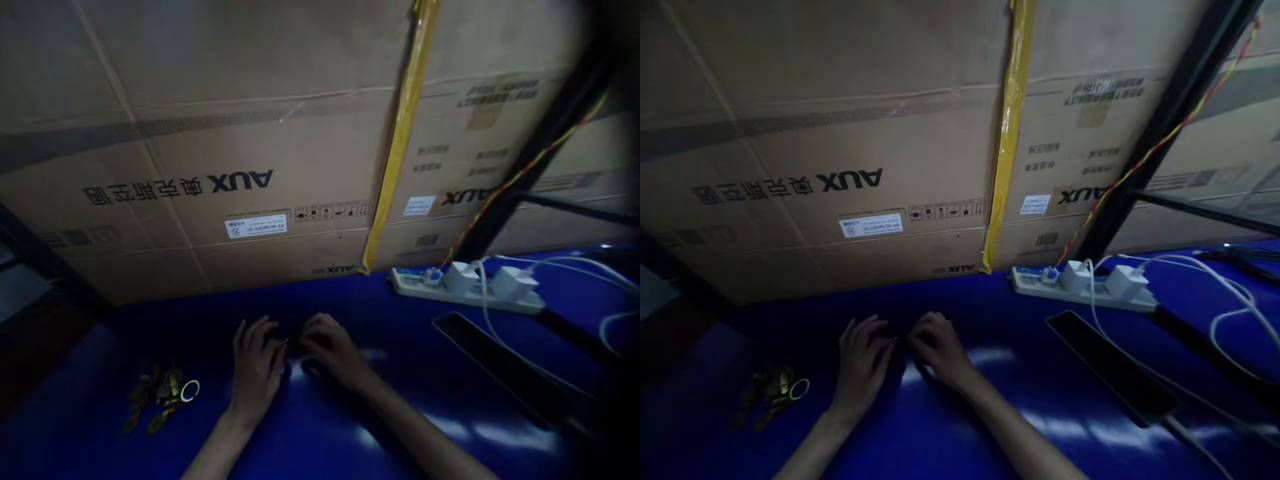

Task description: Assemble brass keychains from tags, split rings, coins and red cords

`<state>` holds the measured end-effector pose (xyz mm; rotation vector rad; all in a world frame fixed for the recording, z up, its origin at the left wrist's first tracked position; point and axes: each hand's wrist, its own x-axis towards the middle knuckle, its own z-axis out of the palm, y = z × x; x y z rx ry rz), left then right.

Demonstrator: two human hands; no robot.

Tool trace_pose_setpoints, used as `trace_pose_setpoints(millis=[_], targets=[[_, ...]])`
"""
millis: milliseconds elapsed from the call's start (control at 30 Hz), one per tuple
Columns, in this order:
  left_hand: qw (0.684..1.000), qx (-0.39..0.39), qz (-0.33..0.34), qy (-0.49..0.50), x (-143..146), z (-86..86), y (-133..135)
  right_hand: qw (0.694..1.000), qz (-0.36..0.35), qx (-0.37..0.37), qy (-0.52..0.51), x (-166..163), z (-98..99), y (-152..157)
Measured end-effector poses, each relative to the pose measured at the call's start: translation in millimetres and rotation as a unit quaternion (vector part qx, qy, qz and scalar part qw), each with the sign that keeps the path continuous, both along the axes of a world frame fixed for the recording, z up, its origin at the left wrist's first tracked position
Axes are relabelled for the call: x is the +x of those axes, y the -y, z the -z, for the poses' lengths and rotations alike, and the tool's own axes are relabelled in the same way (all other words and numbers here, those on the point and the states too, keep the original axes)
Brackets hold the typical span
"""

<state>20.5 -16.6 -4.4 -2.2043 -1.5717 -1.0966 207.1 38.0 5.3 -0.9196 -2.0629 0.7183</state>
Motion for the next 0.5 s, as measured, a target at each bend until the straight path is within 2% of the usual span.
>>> trace_pose_setpoints(millis=[100,200,500], targets=[[1.0,0.003,0.002,-0.029,5.7,-1.3,3.4,0.997,-0.001,-0.034,-0.072,-7.5,-2.3,6.5],[0.999,0.0,0.017,-0.034,9.8,-1.1,5.2,0.995,0.014,-0.042,-0.09,-11.0,-1.9,9.8],[0.996,-0.058,0.038,0.063,8.4,3.0,4.6,0.992,0.019,-0.069,-0.105,-13.0,5.3,6.2]])
